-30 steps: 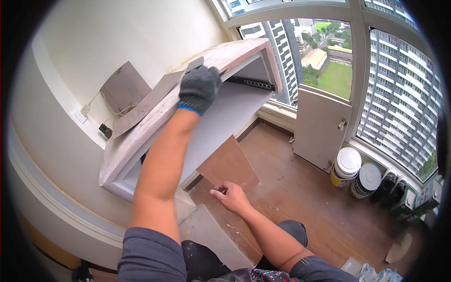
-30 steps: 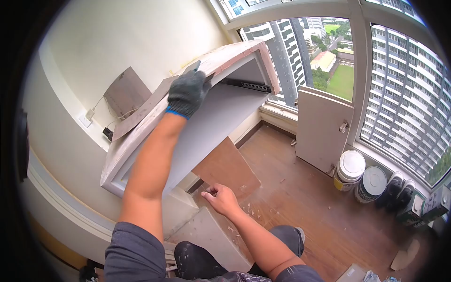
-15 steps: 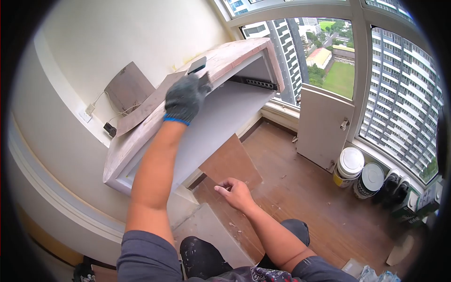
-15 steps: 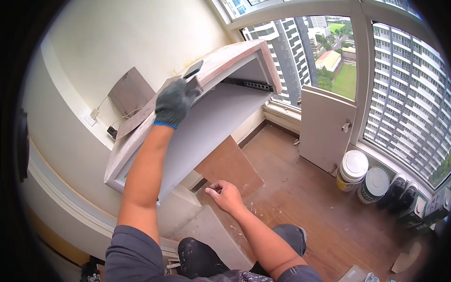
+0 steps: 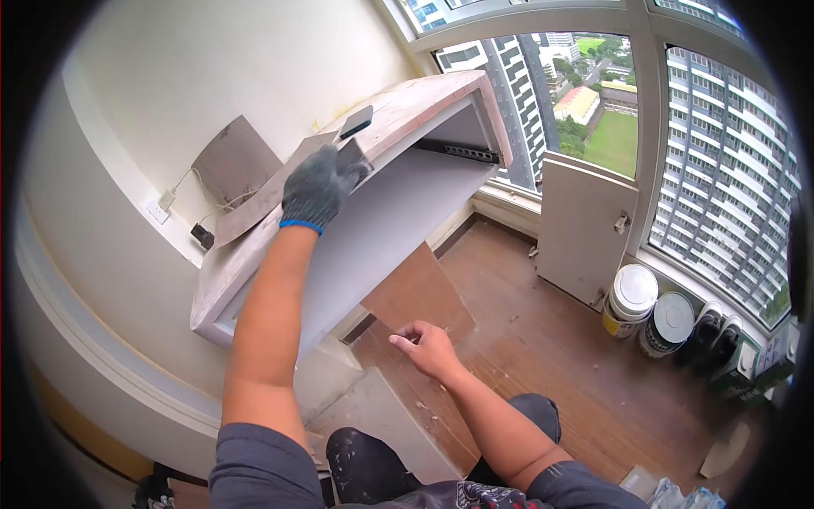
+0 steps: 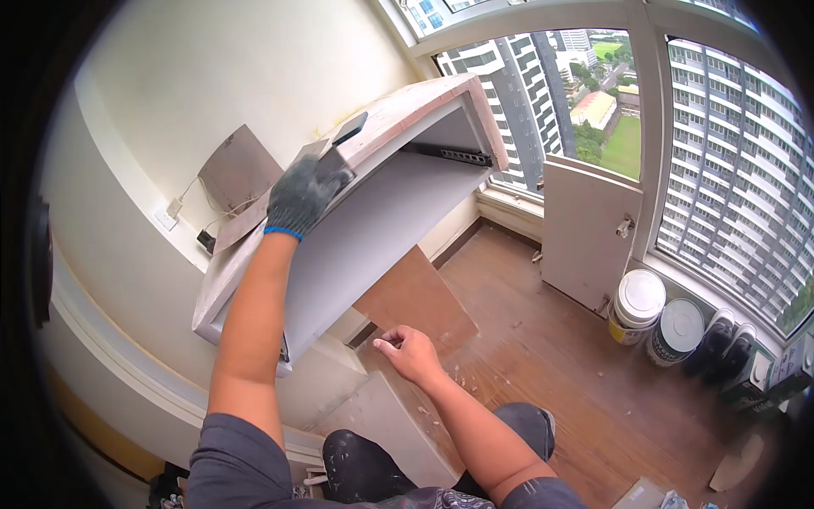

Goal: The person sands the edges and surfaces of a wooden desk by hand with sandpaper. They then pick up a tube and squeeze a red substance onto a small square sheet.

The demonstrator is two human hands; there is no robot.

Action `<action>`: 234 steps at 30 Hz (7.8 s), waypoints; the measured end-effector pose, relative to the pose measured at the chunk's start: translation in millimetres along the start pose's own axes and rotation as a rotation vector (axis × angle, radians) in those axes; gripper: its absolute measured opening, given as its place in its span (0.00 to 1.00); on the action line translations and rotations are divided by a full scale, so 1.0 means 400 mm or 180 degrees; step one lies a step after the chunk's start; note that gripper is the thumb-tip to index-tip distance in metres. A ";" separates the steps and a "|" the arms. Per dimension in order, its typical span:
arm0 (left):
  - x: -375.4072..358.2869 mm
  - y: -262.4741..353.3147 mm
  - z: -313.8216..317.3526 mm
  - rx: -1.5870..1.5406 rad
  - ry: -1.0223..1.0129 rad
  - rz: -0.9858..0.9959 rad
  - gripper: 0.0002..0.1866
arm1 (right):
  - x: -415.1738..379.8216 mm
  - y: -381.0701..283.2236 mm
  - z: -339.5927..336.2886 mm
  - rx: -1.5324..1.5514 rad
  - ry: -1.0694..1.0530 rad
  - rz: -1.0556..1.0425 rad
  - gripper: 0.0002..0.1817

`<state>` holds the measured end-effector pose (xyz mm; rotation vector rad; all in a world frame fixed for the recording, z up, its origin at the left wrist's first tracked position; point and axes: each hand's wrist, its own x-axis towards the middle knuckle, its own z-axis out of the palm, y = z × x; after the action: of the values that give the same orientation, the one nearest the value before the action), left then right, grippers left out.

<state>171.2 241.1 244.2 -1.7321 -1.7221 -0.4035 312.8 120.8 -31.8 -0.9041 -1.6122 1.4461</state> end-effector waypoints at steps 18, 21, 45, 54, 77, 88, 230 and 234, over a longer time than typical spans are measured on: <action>0.035 0.012 0.029 -0.0167 0.0103 -0.0152 0.32 | 0.005 0.017 -0.026 0.0071 -0.0120 0.0248 0.21; 0.143 0.101 0.105 -0.0319 0.0264 -0.0154 0.31 | 0.000 0.022 -0.010 -0.0039 -0.0132 0.0179 0.21; -0.003 -0.011 -0.023 -0.0364 -0.0286 -0.0646 0.25 | 0.024 0.043 0.024 0.0258 -0.0003 0.0072 0.16; -0.293 0.066 -0.082 -0.1247 -0.0368 0.0352 0.26 | 0.100 0.091 0.000 0.3056 -0.0907 0.0296 0.43; -1.356 -0.190 0.267 -0.2215 -0.3177 -0.1287 0.42 | 0.340 -0.388 0.182 -0.0691 0.2062 -0.2030 0.31; -1.320 -0.255 0.175 -0.2750 -0.3362 -0.1671 0.38 | 0.588 -0.476 0.044 -0.1121 0.2716 -0.0839 0.29; -1.335 -0.231 0.310 -0.2741 -0.4020 -0.1903 0.28 | 0.631 -0.466 -0.041 0.3873 0.2571 -0.2003 0.25; -1.397 -0.245 0.398 -0.2771 -0.3920 -0.1245 0.32 | 0.610 -0.421 0.060 0.3433 0.2251 -0.2040 0.26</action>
<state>-9.1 -95.1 -204.9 -2.5089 -3.1134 -0.2565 180.2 310.1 155.7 -0.1567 -0.3693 1.0818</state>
